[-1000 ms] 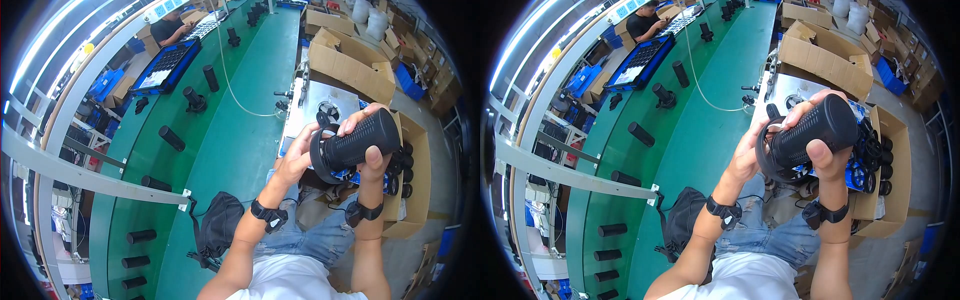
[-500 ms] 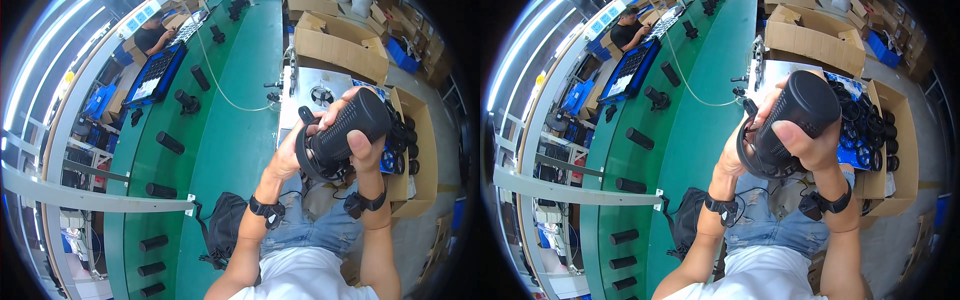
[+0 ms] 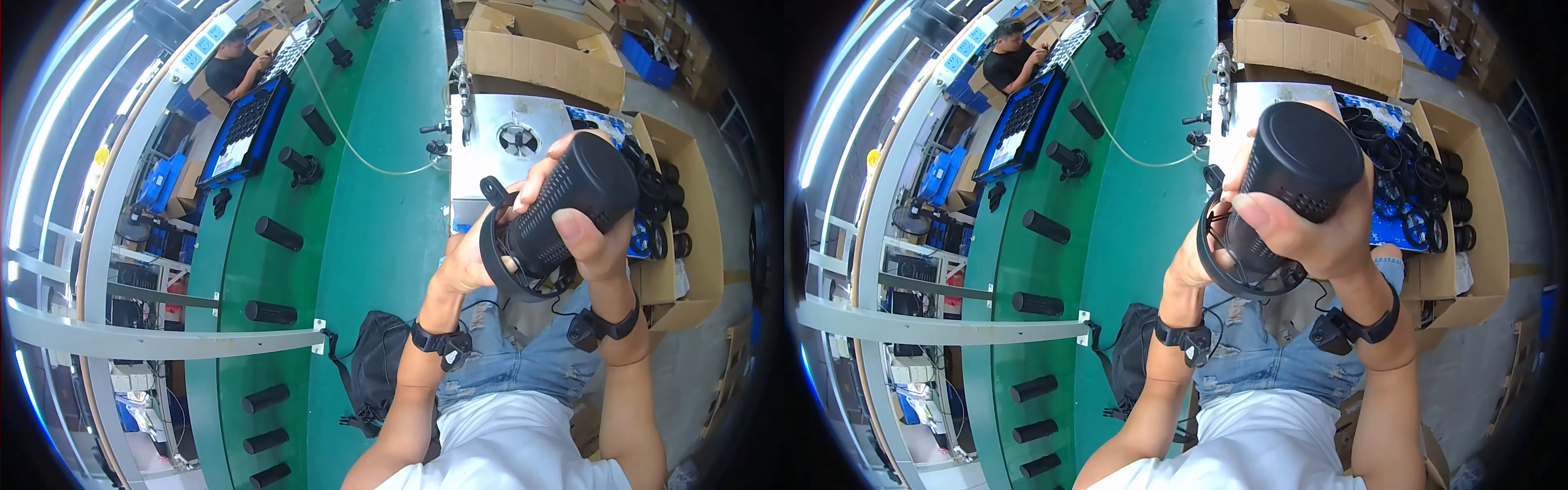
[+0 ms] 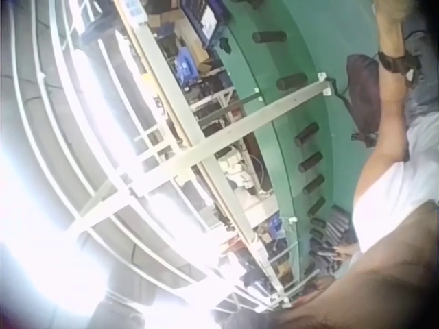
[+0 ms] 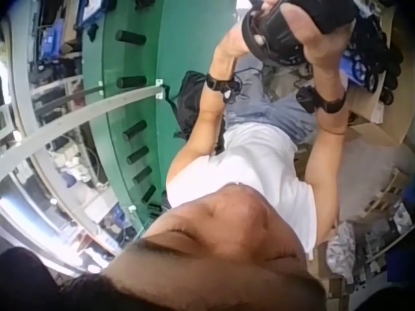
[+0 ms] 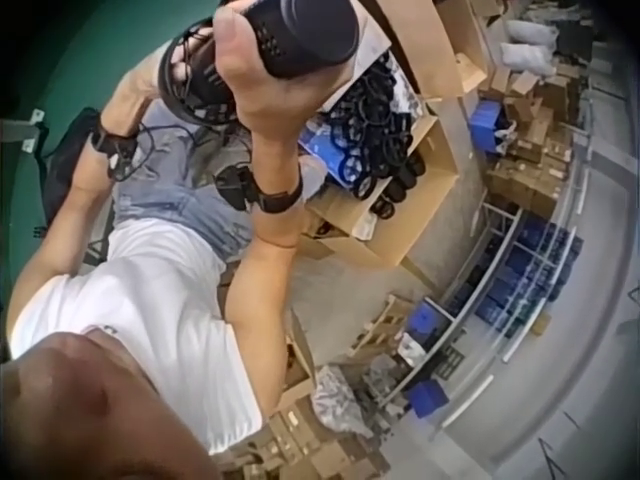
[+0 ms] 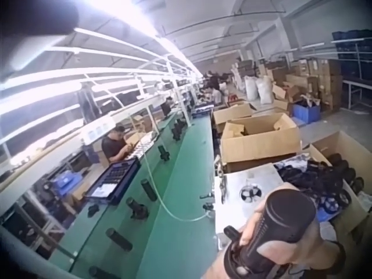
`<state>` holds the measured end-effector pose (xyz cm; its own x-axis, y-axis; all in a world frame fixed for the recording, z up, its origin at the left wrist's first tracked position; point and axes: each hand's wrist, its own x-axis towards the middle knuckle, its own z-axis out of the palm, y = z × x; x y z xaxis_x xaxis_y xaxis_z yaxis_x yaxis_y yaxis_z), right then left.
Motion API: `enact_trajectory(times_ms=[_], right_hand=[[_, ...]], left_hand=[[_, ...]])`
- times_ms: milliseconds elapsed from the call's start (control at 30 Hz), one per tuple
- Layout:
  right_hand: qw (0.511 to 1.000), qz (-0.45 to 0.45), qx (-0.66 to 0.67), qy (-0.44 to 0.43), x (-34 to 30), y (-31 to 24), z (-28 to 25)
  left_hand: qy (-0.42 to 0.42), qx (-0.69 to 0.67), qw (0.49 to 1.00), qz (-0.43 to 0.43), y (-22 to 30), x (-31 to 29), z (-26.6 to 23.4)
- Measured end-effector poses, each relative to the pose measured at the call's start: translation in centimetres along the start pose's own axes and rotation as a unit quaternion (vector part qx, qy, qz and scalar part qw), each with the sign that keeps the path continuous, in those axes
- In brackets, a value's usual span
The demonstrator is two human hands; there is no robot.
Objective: The person picks up a circular frame, fits it onto a machine, and presses it down. They then take a black cylindrical component, insert it into the machine to assemble it with the frame, and place the finished part onto the workbench.
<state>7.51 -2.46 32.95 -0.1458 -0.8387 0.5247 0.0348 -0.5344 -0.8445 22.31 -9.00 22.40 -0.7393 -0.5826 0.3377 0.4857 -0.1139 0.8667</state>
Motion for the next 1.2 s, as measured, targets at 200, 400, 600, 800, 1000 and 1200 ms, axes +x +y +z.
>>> enact_trajectory(times_ms=[200, 400, 600, 800, 1000, 1200], right_hand=[[0.997, -0.015, 0.047, 0.053, 0.4, -0.1, 0.9], [0.998, -0.045, 0.034, 0.031, 0.4, 0.3, 1.0], [0.998, 0.041, -0.037, -0.002, 0.1, 0.4, -0.8], [0.998, 0.05, -0.027, -0.009, -0.1, 0.4, -0.3], [0.999, 0.032, -0.012, -0.005, -0.5, 0.6, -0.2], [0.998, 0.065, 0.015, 0.003, -0.3, 2.3, 0.6]], left_hand=[[-0.002, -0.019, 0.999, -0.034, -0.9, -0.5, -1.3], [-0.019, -0.015, 0.999, -0.036, -0.6, -0.8, -1.5], [0.021, -0.09, 0.993, -0.072, -1.6, -1.3, 0.4], [-0.001, -0.163, 0.985, -0.052, -4.6, -2.1, -0.5], [-0.051, -0.21, 0.976, -0.011, -3.4, -1.8, -0.4], [0.081, -0.126, 0.989, 0.0, -2.8, -2.5, 1.0]])
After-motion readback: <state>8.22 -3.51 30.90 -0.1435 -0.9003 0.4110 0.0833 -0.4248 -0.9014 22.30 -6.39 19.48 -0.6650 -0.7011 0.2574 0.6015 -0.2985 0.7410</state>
